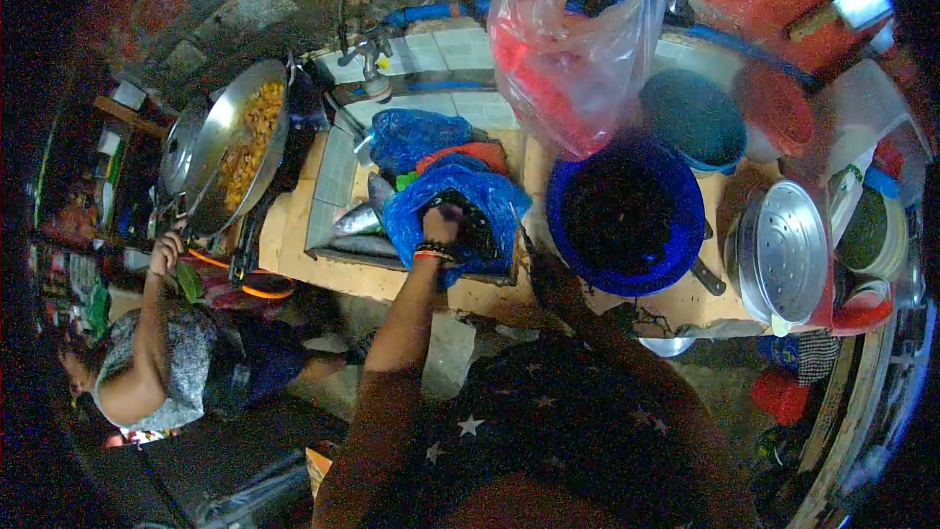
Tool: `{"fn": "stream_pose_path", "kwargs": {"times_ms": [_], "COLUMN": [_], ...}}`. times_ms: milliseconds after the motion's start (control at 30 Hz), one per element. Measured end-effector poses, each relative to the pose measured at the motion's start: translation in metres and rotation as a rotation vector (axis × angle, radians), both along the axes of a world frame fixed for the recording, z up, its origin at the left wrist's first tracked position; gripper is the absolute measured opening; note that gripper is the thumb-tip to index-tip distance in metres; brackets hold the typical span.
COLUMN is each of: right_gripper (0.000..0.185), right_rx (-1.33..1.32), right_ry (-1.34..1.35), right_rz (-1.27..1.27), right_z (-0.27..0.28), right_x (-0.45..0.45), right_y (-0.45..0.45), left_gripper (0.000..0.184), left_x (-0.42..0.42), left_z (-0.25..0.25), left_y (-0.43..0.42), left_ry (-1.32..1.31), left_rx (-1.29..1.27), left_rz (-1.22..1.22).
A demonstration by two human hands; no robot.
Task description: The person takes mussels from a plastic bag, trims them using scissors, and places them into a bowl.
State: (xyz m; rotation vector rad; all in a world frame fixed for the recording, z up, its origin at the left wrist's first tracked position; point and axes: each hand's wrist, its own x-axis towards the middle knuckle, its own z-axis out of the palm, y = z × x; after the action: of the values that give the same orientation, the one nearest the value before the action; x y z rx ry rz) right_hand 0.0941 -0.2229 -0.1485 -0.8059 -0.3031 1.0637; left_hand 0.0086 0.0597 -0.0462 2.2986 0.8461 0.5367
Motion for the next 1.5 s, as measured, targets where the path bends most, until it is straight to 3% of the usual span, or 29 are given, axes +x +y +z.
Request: {"fn": "stream_pose_path", "kwargs": {"times_ms": [33, 133, 167, 200, 233, 267, 333, 367, 400, 467, 500, 567, 700, 800, 867, 933, 967, 1033, 1100, 1133, 1200, 1233, 1267, 1300, 1367, 1400, 1467, 1500], "right_gripper": [0.033, 0.032, 0.032, 0.032, 0.032, 0.032, 0.033, 0.034, 0.034, 0.035, 0.035, 0.035, 0.035, 0.036, 0.036, 0.029, 0.029, 0.028, 0.028, 0.028, 0.028, 0.028, 0.028, 0.028, 0.028, 0.028, 0.028, 0.028], "right_rx": [0.024, -0.113, -0.114, -0.058, -0.002, -0.001, -0.181, -0.271, -0.363, -0.484, -0.478, -0.468, -0.440, -0.455, -0.476, -0.421, -0.419, -0.301, -0.319, -0.341, -0.376, -0.392, -0.400, -0.410, -0.431, -0.440, -0.458, -0.464], "right_ry": [0.070, -0.156, -0.156, -0.251, -0.346, -0.347, -0.531, -0.620, -0.709, -0.844, -0.839, -0.810, -0.642, -0.270, -0.144, -1.436, -1.442, -1.180, -1.124, -1.119, -1.101, -1.099, -1.094, -1.092, -1.079, -1.069, -1.072, -1.070], "right_rz": [0.004, 0.004, 0.005, 0.054, 0.103, 0.104, 0.090, 0.083, 0.074, 0.054, 0.053, 0.052, 0.083, 0.155, 0.174, -0.179, -0.181, -0.144, -0.134, -0.131, -0.125, -0.123, -0.121, -0.116, -0.115, -0.113, -0.112, -0.119], "right_z": [-0.009, 0.111, 0.076, 0.006, -0.009, -0.023, 0.021, 0.046, 0.075, 0.084, 0.086, 0.090, 0.087, 0.084, 0.089, 0.110, 0.136, 0.186, 0.174, 0.159, 0.140, 0.136, 0.135, 0.134, 0.131, 0.127, 0.124, 0.126], "right_x": [0.000, -0.004, -0.002, 0.003, 0.005, 0.006, 0.004, 0.002, 0.000, 0.000, 0.001, 0.002, 0.001, 0.003, 0.002, -0.001, -0.003, -0.008, -0.010, -0.008, -0.010, -0.009, -0.010, -0.010, -0.010, -0.012, -0.010, -0.009], "right_y": [0.000, 0.003, 0.002, 0.001, 0.003, 0.000, -0.005, -0.008, -0.008, -0.008, -0.008, -0.008, -0.005, -0.001, 0.001, -0.002, -0.001, 0.002, 0.002, 0.000, -0.002, -0.003, -0.003, -0.004, -0.004, -0.004, -0.005, -0.006], "left_gripper": [0.015, 0.019, 0.020, 0.022, 0.025, 0.025, 0.023, 0.015, 0.015, 0.014, 0.014, 0.019, 0.023, 0.019, 0.016, 0.018, 0.020, 0.022, 0.019, 0.019, 0.018, 0.015, 0.011, 0.016, 0.012, 0.012, 0.012, 0.012], "left_x": [-0.005, -0.011, -0.015, -0.017, -0.017, -0.019, -0.025, -0.028, -0.029, -0.028, -0.031, -0.039, -0.029, -0.002, 0.020, 0.047, 0.061, 0.080, 0.093, 0.096, 0.093, 0.101, 0.109, 0.118, 0.143, 0.156, 0.176, 0.167], "left_z": [0.000, 0.019, 0.023, 0.030, 0.046, 0.052, 0.060, 0.068, 0.081, 0.100, 0.094, 0.077, 0.119, 0.164, 0.181, 0.199, 0.209, 0.233, 0.270, 0.297, 0.352, 0.374, 0.399, 0.412, 0.414, 0.408, 0.388, 0.378], "left_y": [0.003, 0.000, 0.002, 0.002, -0.004, -0.005, -0.006, -0.014, -0.020, -0.029, -0.024, -0.010, -0.029, -0.058, -0.081, -0.107, -0.120, -0.139, -0.152, -0.154, -0.155, -0.148, -0.151, -0.148, -0.118, -0.104, -0.081, -0.070], "left_ry": [-0.042, -0.018, -0.051, -0.084, -0.209, -0.210, -0.351, -0.424, -0.425, -0.363, -0.365, -0.511, -0.631, -0.550, -0.588, -0.339, -0.248, -0.157, -0.290, -0.508, -0.727, -1.072, -1.420, -1.534, -1.199, -1.192, -0.701, -0.700], "left_rx": [-0.067, -0.159, -0.258, -0.358, -0.594, -0.592, -0.900, -1.049, -1.047, -1.151, -1.148, -1.438, -1.539, -1.396, -1.281, -0.894, -0.774, -0.654, -0.088, 0.090, 0.306, 0.347, 0.127, 0.347, 0.670, 0.668, 0.955, 0.911], "left_rz": [0.020, 0.073, 0.051, 0.027, 0.037, 0.038, -0.056, 0.031, 0.030, 0.263, 0.260, 0.156, 0.176, 0.201, 0.005, -0.327, -0.407, -0.487, -0.425, -0.361, -0.115, -0.170, -0.306, -0.177, -0.173, -0.162, -0.482, -0.416]}}
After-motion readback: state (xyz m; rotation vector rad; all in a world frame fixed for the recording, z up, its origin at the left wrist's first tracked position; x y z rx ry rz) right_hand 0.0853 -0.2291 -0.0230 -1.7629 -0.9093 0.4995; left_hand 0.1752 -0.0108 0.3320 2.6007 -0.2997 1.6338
